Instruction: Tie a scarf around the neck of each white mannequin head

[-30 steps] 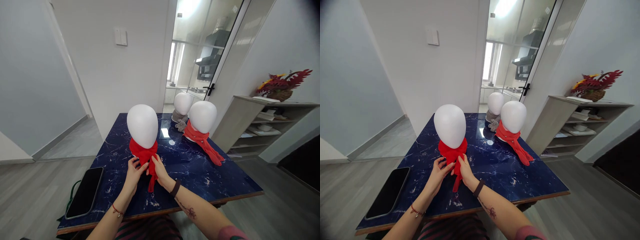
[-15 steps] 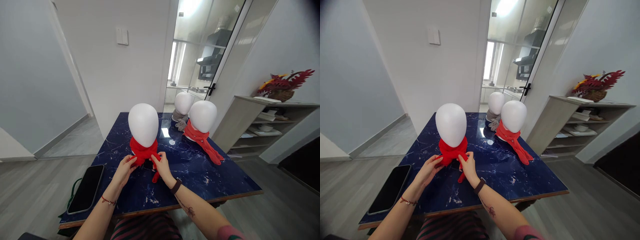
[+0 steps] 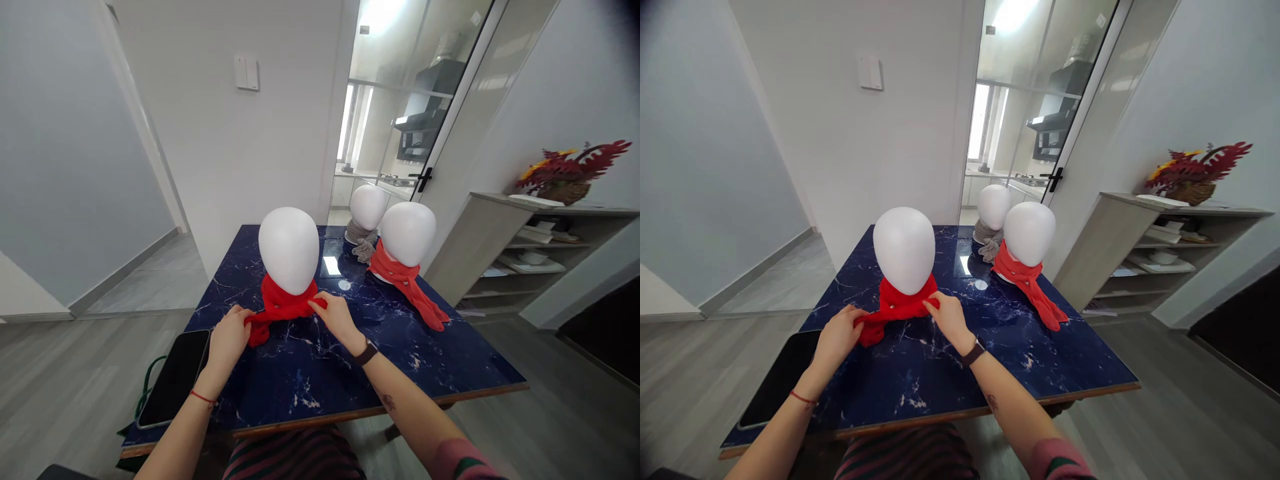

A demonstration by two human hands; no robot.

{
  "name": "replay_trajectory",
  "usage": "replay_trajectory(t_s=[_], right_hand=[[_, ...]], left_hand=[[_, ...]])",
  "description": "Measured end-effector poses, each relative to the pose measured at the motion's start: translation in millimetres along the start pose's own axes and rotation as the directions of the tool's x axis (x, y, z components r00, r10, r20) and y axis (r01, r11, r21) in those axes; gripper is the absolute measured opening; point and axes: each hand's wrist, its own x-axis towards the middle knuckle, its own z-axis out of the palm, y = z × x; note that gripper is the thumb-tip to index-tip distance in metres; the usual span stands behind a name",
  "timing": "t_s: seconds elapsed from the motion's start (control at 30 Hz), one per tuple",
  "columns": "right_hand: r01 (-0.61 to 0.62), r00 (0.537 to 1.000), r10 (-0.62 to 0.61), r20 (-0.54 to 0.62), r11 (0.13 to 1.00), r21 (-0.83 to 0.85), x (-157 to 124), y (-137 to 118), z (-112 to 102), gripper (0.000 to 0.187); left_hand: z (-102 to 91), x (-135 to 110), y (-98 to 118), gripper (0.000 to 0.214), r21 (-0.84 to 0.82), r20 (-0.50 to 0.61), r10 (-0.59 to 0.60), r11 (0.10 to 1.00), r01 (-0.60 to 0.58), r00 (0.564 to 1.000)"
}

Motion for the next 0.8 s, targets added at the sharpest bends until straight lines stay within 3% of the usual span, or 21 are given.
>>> replay_trajectory(t_s=[0.07,0.17,0.27,0.33,0.4,0.47,0.53,0.57,0.6,0.67,0.73,0.8], right_hand=[[0.048,0.999,-0.048,0.000,0.997,0.054,16.5,4.3,-6.9,0.018],[-0.020,0.991,0.028,-0.127,0.998,0.067,35.4,16.0,-17.1,0.023],[-0.096,0.965,0.118,-0.233,0.990,0.104,32.5,17.5,-21.2,0.028],[-0.091,0.971,0.120,-0.209,0.985,0.143,15.0,5.4,-18.3,0.026],[-0.002,0.996,0.018,-0.092,0.985,0.172,-11.6,-14.7,-11.7,0.022],[0.144,0.984,-0.160,0.078,0.973,0.178,-40.4,-35.4,-3.6,0.016],[0.295,0.921,-0.318,0.226,0.947,0.131,-65.2,-49.5,3.1,0.017],[0.361,0.887,-0.370,0.276,0.929,0.083,-74.8,-52.6,5.1,0.020],[0.419,0.860,-0.406,0.310,0.908,0.027,-82.4,-53.2,5.6,0.026],[0.490,0.839,-0.443,0.317,0.868,-0.081,-90.3,-47.6,1.5,0.040],[0.480,0.866,-0.441,0.235,0.865,-0.144,-87.5,-36.0,-9.3,0.042],[0.377,0.926,-0.371,0.063,0.912,-0.164,-72.2,-21.7,-23.3,0.028]], left_hand=[[-1.1,-2.4,1.8,0.033,0.121,0.016,-0.037,0.992,0.034,0.999],[-2.4,-4.5,-3.1,0.033,0.254,-0.002,-0.109,0.961,0.106,0.994],[-3.0,-6.8,-8.3,0.030,0.230,-0.024,-0.165,0.959,0.166,0.986],[-1.3,-10.1,-3.2,0.024,0.029,0.054,-0.147,0.989,0.146,0.988],[3.7,-14.6,10.6,0.017,-0.346,0.196,-0.029,0.933,0.097,0.980],[12.1,-19.6,28.2,0.021,-0.687,0.319,0.127,0.714,0.137,0.939],[22.5,-23.7,41.0,0.032,-0.826,0.385,0.210,0.512,0.234,0.899],[27.7,-25.2,43.3,0.035,-0.839,0.390,0.209,0.481,0.253,0.897],[32.3,-26.2,42.2,0.034,-0.832,0.368,0.187,0.503,0.233,0.911],[39.0,-26.5,31.3,0.030,-0.745,0.228,0.106,0.659,0.103,0.968],[41.4,-23.3,13.6,0.034,-0.562,0.031,0.048,0.827,-0.022,0.998],[40.5,-14.5,-2.6,0.041,-0.411,-0.119,0.029,0.908,-0.075,0.993]])
